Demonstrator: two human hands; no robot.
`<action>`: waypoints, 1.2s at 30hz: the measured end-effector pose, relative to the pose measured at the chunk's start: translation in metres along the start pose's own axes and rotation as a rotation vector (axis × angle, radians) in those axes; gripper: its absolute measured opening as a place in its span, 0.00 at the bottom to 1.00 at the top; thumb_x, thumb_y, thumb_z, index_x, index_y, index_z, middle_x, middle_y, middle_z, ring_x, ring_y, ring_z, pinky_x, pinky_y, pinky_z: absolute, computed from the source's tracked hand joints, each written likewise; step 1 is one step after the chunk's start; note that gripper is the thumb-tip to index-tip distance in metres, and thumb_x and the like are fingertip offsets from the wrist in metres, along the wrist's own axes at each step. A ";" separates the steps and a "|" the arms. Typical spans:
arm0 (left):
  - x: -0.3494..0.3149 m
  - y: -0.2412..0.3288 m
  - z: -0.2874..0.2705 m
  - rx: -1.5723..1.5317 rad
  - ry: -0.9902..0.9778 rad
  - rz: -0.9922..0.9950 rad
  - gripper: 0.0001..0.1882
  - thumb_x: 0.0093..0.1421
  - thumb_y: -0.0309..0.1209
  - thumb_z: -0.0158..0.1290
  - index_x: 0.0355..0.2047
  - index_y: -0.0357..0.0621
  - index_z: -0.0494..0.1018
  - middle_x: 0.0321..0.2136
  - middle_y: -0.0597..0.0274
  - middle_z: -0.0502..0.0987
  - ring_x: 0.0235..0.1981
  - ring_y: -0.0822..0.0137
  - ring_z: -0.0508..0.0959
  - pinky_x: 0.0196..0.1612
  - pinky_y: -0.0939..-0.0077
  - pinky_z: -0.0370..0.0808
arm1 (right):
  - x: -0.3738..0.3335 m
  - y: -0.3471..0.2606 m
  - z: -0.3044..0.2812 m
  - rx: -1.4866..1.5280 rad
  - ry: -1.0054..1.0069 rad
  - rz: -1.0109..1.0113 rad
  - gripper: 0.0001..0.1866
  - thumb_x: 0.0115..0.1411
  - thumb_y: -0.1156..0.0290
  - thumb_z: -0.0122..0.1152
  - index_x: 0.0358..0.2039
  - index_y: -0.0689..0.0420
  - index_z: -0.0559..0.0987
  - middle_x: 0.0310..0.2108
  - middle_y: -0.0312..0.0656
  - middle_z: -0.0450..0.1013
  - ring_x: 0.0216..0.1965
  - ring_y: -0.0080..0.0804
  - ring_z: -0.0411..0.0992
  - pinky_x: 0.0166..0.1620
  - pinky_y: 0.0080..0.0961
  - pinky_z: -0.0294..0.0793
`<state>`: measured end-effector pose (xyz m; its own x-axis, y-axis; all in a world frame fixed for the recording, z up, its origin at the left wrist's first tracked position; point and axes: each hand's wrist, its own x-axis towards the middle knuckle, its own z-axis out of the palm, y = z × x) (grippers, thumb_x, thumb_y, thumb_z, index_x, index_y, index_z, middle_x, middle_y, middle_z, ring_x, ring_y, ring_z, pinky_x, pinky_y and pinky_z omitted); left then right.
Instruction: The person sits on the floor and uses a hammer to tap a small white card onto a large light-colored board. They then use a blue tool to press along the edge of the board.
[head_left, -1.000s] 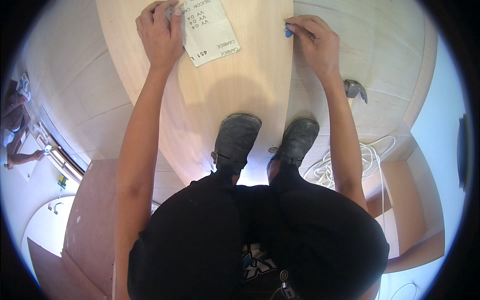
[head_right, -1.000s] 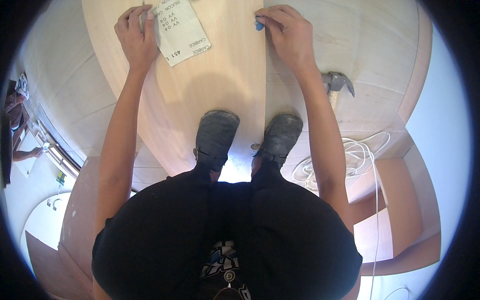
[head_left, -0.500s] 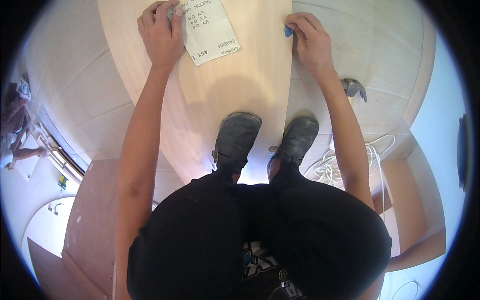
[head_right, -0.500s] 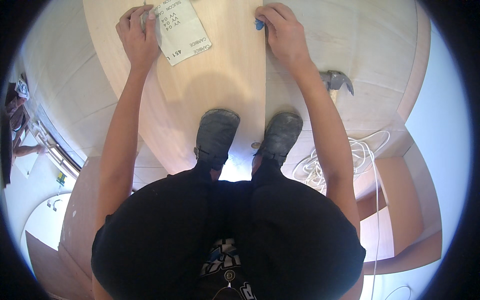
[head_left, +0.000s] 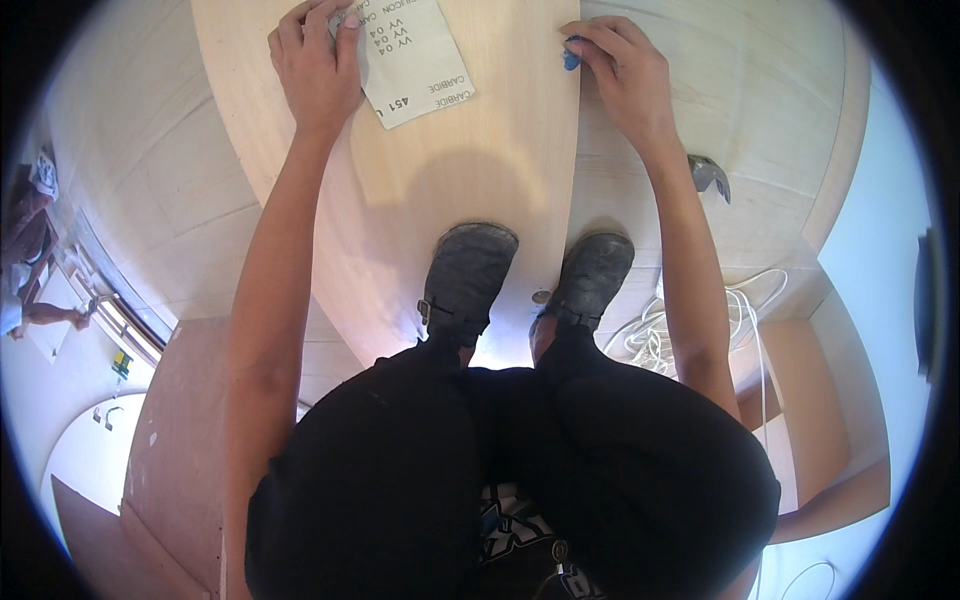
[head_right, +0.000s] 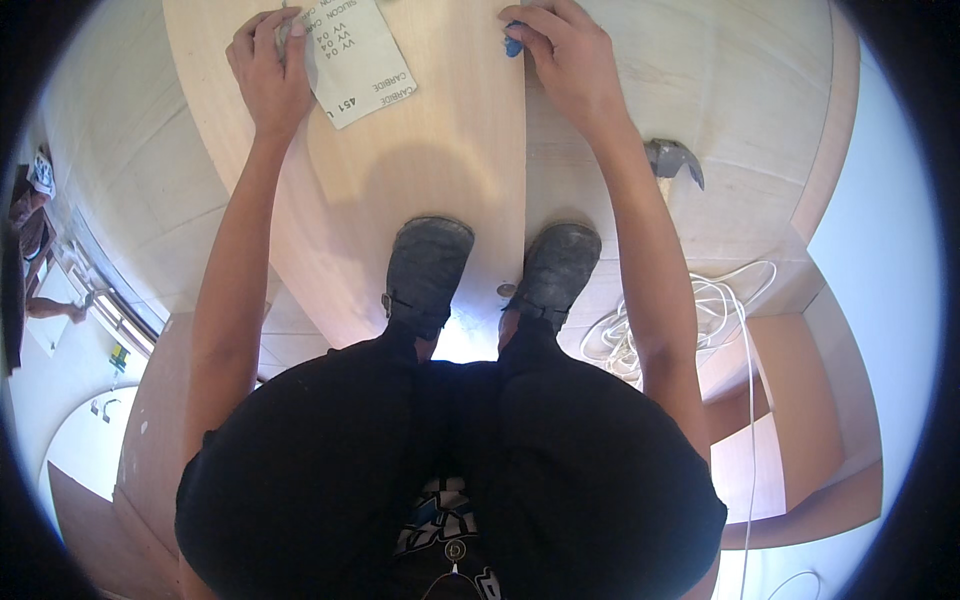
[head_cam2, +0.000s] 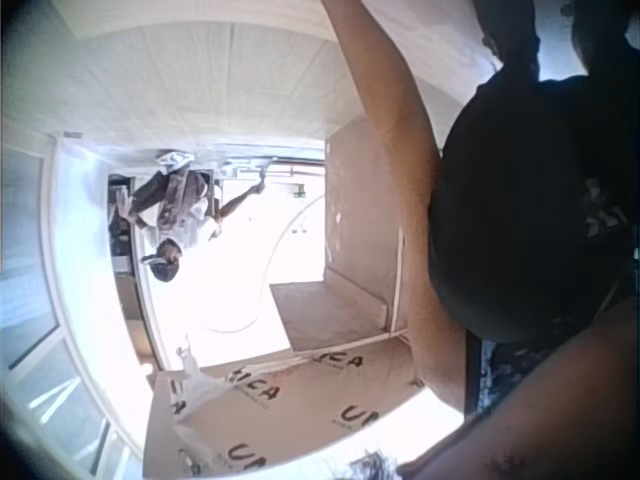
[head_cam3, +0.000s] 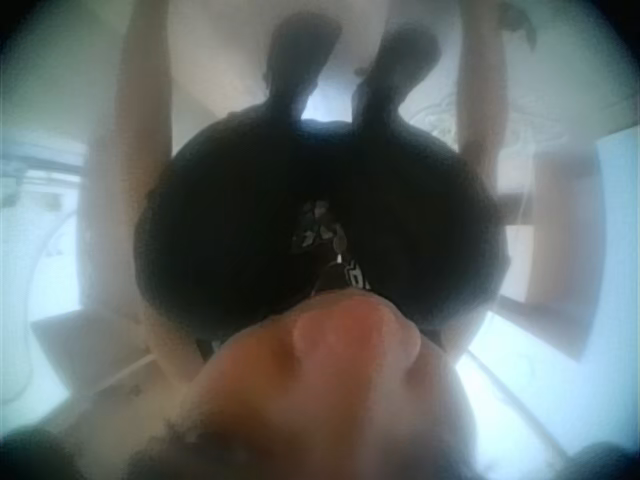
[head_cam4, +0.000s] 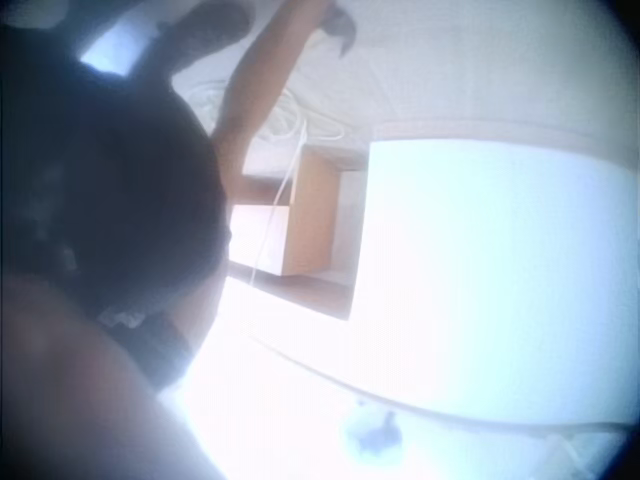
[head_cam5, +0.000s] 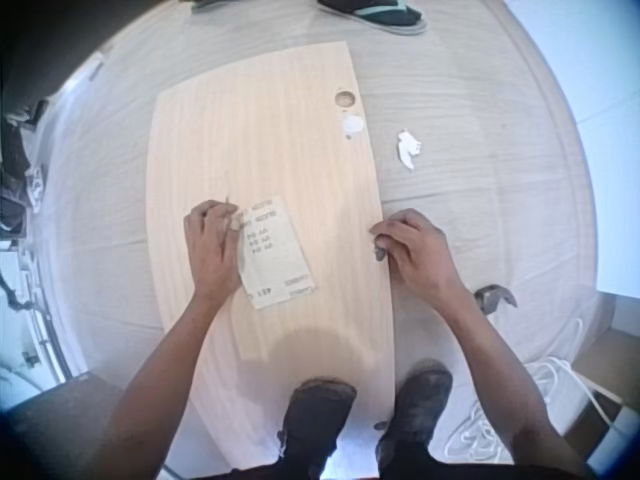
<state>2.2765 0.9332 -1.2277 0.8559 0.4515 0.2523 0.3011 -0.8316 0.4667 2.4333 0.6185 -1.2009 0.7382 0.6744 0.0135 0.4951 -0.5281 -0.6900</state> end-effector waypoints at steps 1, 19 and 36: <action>0.000 0.001 0.000 -0.001 -0.001 -0.006 0.13 0.74 0.33 0.55 0.53 0.40 0.79 0.55 0.44 0.75 0.58 0.43 0.72 0.64 0.49 0.69 | 0.002 0.002 0.000 -0.010 -0.005 -0.004 0.12 0.70 0.75 0.69 0.53 0.58 0.86 0.43 0.40 0.82 0.41 0.32 0.81 0.46 0.29 0.81; 0.000 0.001 0.000 -0.019 -0.015 -0.028 0.13 0.75 0.33 0.54 0.53 0.40 0.79 0.55 0.44 0.75 0.59 0.44 0.71 0.65 0.51 0.68 | 0.014 0.022 -0.002 0.120 -0.072 -0.152 0.07 0.62 0.81 0.67 0.39 0.56 0.85 0.40 0.45 0.78 0.44 0.50 0.77 0.48 0.41 0.79; -0.001 0.000 -0.002 -0.029 -0.027 -0.035 0.13 0.73 0.33 0.54 0.53 0.40 0.79 0.56 0.43 0.74 0.60 0.43 0.71 0.66 0.50 0.68 | 0.006 0.020 0.007 -0.020 -0.067 -0.091 0.08 0.64 0.76 0.65 0.43 0.60 0.79 0.44 0.50 0.77 0.47 0.54 0.76 0.50 0.42 0.78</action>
<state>2.2749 0.9337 -1.2263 0.8562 0.4707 0.2131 0.3187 -0.8057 0.4993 2.4440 0.6155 -1.2192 0.6579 0.7526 0.0270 0.5685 -0.4729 -0.6732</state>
